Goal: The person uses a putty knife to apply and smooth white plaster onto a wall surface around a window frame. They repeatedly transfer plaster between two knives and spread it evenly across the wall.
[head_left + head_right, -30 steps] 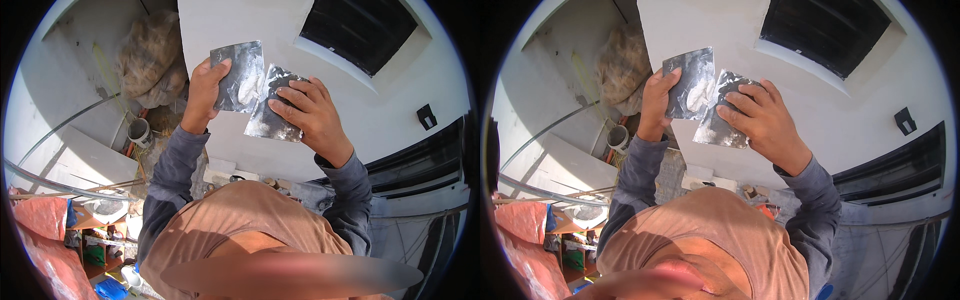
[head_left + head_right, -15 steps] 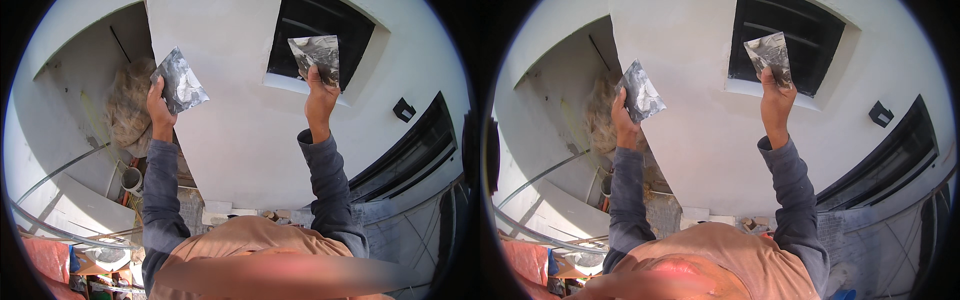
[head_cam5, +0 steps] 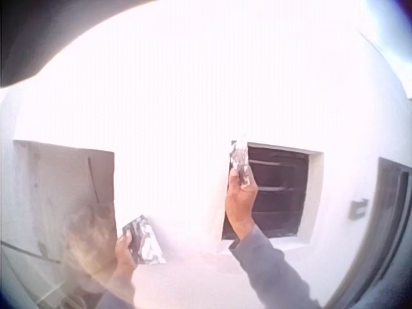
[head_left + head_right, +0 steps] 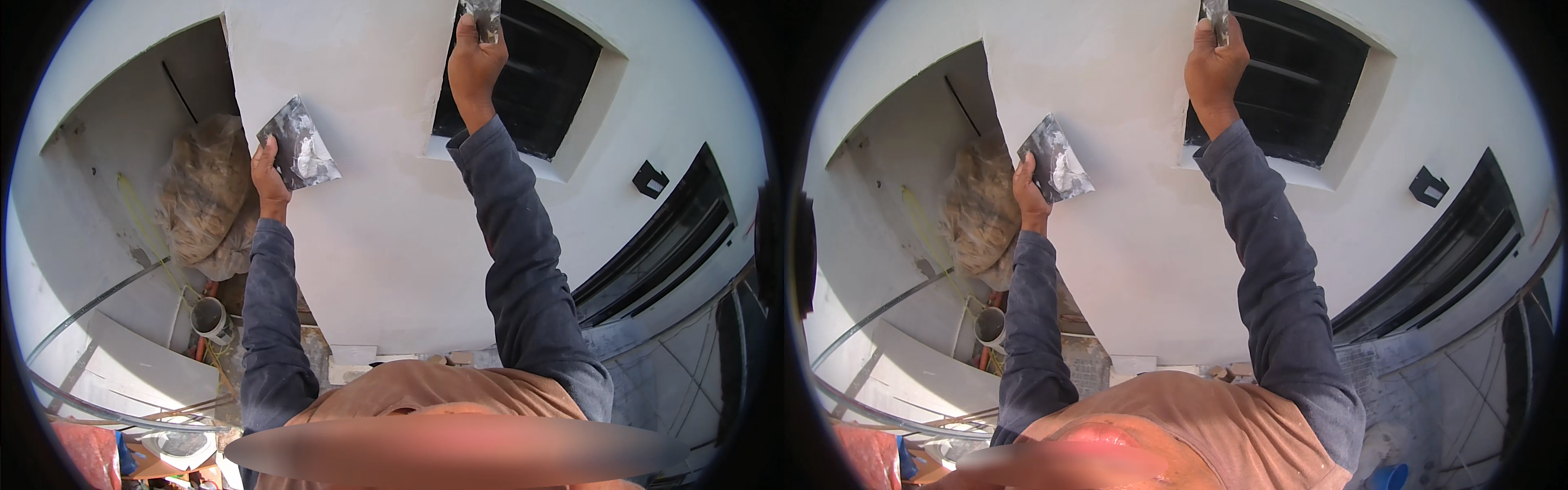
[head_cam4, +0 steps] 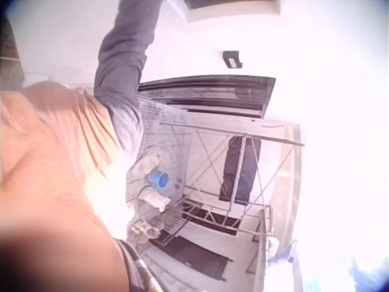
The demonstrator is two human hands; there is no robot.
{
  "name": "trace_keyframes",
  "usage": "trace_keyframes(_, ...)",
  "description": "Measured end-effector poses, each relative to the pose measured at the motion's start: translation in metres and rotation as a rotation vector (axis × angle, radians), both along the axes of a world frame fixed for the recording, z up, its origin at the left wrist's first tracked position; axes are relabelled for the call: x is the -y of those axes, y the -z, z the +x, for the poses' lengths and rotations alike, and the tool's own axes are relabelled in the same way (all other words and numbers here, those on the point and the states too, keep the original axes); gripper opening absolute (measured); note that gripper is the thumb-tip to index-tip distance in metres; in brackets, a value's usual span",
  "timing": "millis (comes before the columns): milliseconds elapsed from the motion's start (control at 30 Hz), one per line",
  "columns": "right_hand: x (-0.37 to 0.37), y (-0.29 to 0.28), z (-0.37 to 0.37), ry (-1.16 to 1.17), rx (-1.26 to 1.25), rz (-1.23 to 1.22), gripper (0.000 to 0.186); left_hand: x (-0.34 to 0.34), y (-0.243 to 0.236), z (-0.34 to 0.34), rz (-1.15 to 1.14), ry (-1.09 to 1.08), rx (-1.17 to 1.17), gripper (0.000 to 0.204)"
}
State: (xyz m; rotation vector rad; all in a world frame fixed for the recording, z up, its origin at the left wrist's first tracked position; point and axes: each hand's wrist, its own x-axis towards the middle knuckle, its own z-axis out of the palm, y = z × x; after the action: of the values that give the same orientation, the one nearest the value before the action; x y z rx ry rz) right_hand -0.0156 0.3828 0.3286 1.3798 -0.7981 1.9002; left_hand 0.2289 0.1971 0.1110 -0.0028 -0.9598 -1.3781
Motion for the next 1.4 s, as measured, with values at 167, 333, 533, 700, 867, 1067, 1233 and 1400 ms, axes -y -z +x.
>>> trace_keyframes(167,-0.039,0.023,0.006,0.161,0.228,0.447,0.016,0.004,0.004,-0.002,-0.021,-0.006,0.0,0.034)
trace_keyframes(333,-0.047,0.018,-0.003,-0.067,0.159,0.08,0.016,0.009,0.008,-0.002,-0.013,-0.048,0.0,0.034)
trace_keyframes(533,-0.014,-0.015,-0.008,-0.196,0.109,-0.077,0.018,0.013,0.012,-0.003,-0.026,-0.003,-0.022,0.035)
trace_keyframes(700,-0.006,-0.024,0.005,-0.164,0.078,-0.042,0.027,0.011,0.011,-0.005,-0.018,-0.043,-0.018,0.035)
trace_keyframes(867,-0.01,-0.029,0.014,-0.094,0.042,-0.076,0.031,0.007,0.008,-0.004,-0.019,-0.036,-0.01,0.034)
trace_keyframes(1067,-0.009,-0.033,0.015,0.037,-0.045,-0.06,0.032,0.001,0.005,-0.005,-0.017,-0.047,-0.014,0.033)
trace_keyframes(1233,-0.011,-0.03,0.007,0.107,-0.009,0.075,0.031,0.003,0.007,-0.006,-0.039,-0.067,-0.023,0.033)
trace_keyframes(1400,-0.036,0.005,0.01,0.2,0.104,0.37,0.02,0.007,0.009,-0.006,-0.036,-0.055,-0.017,0.034)
